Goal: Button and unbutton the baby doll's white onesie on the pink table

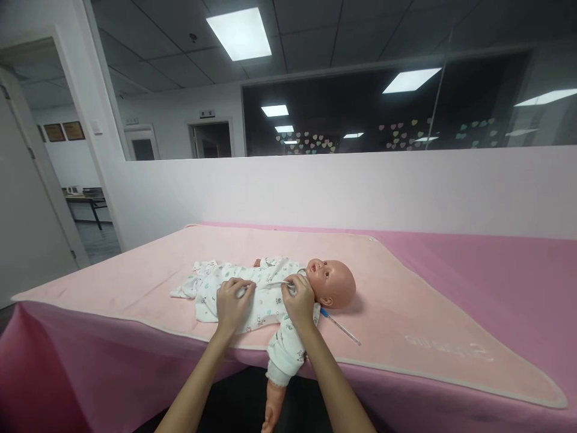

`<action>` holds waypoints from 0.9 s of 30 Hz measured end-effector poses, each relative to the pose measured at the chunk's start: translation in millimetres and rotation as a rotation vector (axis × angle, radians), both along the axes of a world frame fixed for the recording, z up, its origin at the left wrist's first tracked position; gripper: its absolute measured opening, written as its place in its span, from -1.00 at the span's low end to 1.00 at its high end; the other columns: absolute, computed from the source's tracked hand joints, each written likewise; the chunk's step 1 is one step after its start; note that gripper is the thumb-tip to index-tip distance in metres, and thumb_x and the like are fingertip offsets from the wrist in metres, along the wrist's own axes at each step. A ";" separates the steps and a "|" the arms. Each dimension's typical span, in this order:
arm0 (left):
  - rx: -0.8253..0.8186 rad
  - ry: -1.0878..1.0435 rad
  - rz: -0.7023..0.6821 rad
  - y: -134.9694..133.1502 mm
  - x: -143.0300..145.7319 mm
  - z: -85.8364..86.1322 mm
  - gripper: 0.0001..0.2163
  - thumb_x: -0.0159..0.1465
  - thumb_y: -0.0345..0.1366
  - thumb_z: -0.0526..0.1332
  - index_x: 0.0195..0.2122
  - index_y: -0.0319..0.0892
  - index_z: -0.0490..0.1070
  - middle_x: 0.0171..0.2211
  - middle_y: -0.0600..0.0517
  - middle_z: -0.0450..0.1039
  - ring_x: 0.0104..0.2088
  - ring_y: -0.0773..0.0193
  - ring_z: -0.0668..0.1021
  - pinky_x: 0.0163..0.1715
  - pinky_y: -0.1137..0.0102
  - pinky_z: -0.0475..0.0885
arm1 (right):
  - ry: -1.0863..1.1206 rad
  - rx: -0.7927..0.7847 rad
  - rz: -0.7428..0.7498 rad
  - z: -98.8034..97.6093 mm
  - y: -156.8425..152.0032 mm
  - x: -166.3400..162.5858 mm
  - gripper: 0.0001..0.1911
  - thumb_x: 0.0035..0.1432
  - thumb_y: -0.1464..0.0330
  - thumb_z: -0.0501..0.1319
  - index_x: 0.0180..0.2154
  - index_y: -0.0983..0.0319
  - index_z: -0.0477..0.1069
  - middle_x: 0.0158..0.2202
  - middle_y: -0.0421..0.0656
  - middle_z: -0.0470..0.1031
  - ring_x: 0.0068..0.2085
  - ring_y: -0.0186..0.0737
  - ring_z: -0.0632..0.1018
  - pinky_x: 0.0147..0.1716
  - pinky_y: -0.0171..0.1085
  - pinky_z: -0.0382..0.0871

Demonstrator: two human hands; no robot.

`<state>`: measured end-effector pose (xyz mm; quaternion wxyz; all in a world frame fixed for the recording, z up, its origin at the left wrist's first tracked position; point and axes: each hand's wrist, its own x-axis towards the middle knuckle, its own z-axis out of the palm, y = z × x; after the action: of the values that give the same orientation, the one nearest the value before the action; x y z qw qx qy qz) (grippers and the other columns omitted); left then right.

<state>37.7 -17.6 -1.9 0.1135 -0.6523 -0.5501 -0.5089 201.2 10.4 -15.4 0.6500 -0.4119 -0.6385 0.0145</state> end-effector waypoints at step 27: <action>-0.163 -0.126 -0.276 -14.6 -29.4 -10.1 -0.85 0.12 -0.18 0.16 -0.43 -0.11 0.47 -0.41 0.02 0.48 -0.31 0.20 0.48 -0.28 0.28 0.38 | -0.017 0.009 0.001 -0.2 -1.2 -1.3 -0.90 -0.07 0.48 0.08 -0.52 0.20 0.32 -0.50 -0.20 0.39 -0.39 -0.23 0.39 -0.35 -0.28 0.25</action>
<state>8.2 -32.1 -11.9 -0.0457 -0.6955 -0.5008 -0.5133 199.9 9.3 -15.6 0.6464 -0.4086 -0.6443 0.0082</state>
